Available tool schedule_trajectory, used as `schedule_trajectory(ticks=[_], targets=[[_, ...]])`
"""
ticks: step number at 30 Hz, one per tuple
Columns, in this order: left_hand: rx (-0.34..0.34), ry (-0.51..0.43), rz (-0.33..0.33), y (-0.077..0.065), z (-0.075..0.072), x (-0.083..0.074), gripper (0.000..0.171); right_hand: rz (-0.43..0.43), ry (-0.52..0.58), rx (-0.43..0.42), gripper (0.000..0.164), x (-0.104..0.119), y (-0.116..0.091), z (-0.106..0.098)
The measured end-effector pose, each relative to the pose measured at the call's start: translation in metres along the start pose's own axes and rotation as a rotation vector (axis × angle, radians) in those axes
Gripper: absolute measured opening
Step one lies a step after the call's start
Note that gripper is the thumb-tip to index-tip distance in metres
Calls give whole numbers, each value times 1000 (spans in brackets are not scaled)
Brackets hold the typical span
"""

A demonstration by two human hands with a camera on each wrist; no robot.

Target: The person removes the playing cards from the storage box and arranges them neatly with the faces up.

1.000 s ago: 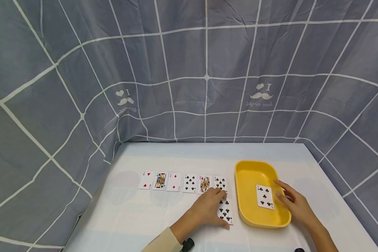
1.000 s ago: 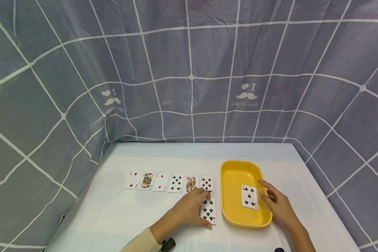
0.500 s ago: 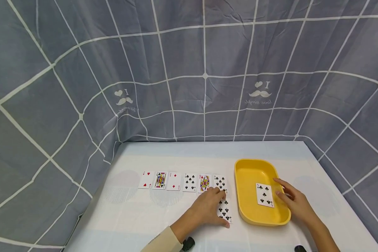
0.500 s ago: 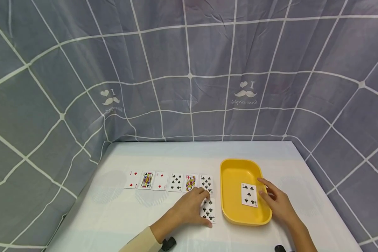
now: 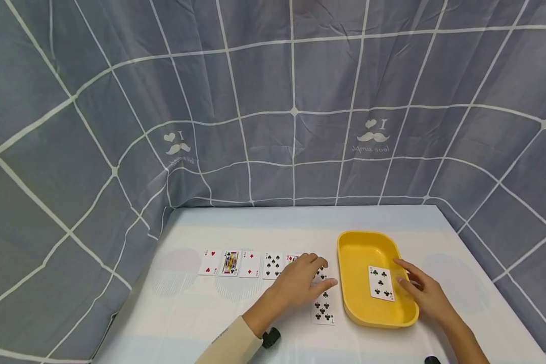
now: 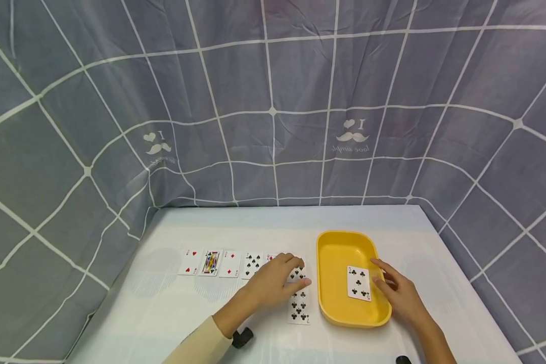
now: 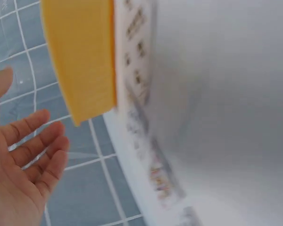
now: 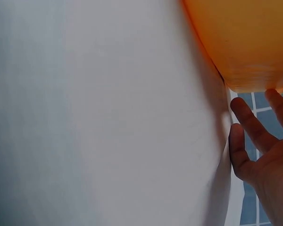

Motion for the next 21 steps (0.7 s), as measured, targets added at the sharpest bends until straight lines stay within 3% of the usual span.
schedule_trajectory(ticks=[4,8,16,21], targets=[[-16,50,61,18,-13,-18,62,-7,-14,-5,52,3,-1,-1],[27,171,117,39,-11,-44,73,-2,14,-8,52,4,-2,1],[143,379,149,73,26,-80,91,8,29,-9,51,0,-1,3],[199,525,169,86,52,-96,100,-47,-9,-24,47,0,-1,0]])
Point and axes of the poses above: each hand's wrist, its own y-axis towards the middle knuckle, its own z-axis out of the palm, x = y × z, the point moved 7 cm from there along y, towards the middle knuckle, and after that the axes turned 15 degrees about -z, right-handed, at the moved point
